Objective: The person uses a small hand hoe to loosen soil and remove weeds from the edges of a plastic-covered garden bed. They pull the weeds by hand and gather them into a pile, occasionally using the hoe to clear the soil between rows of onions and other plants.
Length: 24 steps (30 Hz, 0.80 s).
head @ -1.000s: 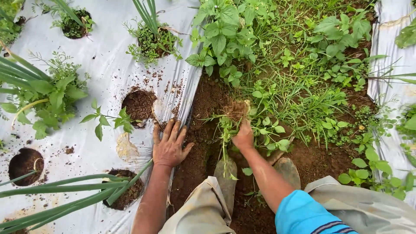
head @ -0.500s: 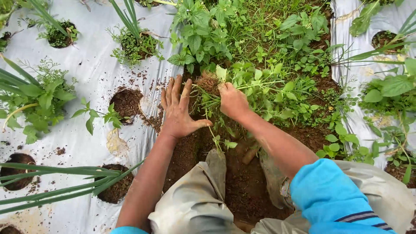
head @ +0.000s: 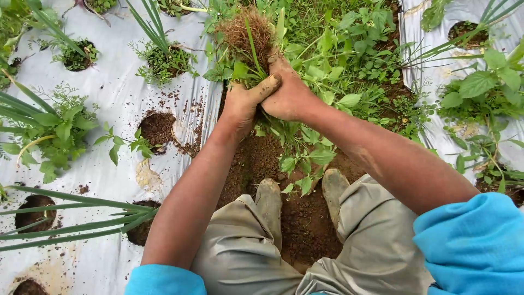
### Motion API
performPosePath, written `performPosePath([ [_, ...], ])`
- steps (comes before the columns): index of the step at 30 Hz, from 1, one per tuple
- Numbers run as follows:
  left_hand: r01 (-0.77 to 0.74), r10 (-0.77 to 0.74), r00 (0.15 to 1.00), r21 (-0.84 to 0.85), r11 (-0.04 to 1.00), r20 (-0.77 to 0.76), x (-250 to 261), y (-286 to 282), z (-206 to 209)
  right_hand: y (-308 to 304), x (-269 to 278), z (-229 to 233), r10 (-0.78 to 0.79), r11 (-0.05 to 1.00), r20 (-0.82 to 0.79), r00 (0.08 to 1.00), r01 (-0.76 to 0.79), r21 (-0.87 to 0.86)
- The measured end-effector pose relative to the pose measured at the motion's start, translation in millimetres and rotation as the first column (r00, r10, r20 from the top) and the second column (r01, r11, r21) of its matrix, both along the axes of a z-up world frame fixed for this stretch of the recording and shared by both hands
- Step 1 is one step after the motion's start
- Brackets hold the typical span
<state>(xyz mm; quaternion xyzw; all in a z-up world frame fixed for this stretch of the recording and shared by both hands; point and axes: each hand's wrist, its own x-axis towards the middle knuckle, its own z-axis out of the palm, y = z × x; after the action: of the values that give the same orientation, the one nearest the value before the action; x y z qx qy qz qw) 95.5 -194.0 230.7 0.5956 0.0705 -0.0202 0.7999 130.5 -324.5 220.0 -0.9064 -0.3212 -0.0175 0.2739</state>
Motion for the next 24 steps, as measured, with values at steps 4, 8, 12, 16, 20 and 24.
performPosePath([
  [4, -0.102, 0.102, 0.995, -0.099, 0.99, -0.005, -5, -2, -9, -23, -8, -5, 0.174, 0.983, -0.019, 0.985, -0.172, 0.066],
  [8, -0.231, 0.218, 0.969, -0.121, 0.965, -0.113, -5, 5, -37, -25, -19, 23, 0.017, 0.999, -0.467, 0.884, 0.002, 0.04],
  [12, -0.241, 0.229, 0.957, -0.053, 0.969, -0.177, 18, 5, -78, -25, -10, 31, -0.069, 0.998, -0.556, 0.828, 0.057, -0.039],
  [16, -0.297, 0.299, 0.929, 0.044, 0.954, -0.219, 55, -2, -129, -47, 20, 32, -0.246, 0.958, -0.53, 0.812, 0.12, -0.261],
  [20, -0.345, 0.342, 0.882, 0.049, 0.937, -0.325, 86, -21, -163, -91, 52, 33, -0.374, 0.921, -0.347, 0.86, 0.299, -0.251],
  [24, -0.318, 0.297, 0.92, -0.043, 0.947, -0.258, 122, -29, -253, -119, 70, 11, -0.359, 0.932, -0.252, 0.899, 0.33, -0.148],
])
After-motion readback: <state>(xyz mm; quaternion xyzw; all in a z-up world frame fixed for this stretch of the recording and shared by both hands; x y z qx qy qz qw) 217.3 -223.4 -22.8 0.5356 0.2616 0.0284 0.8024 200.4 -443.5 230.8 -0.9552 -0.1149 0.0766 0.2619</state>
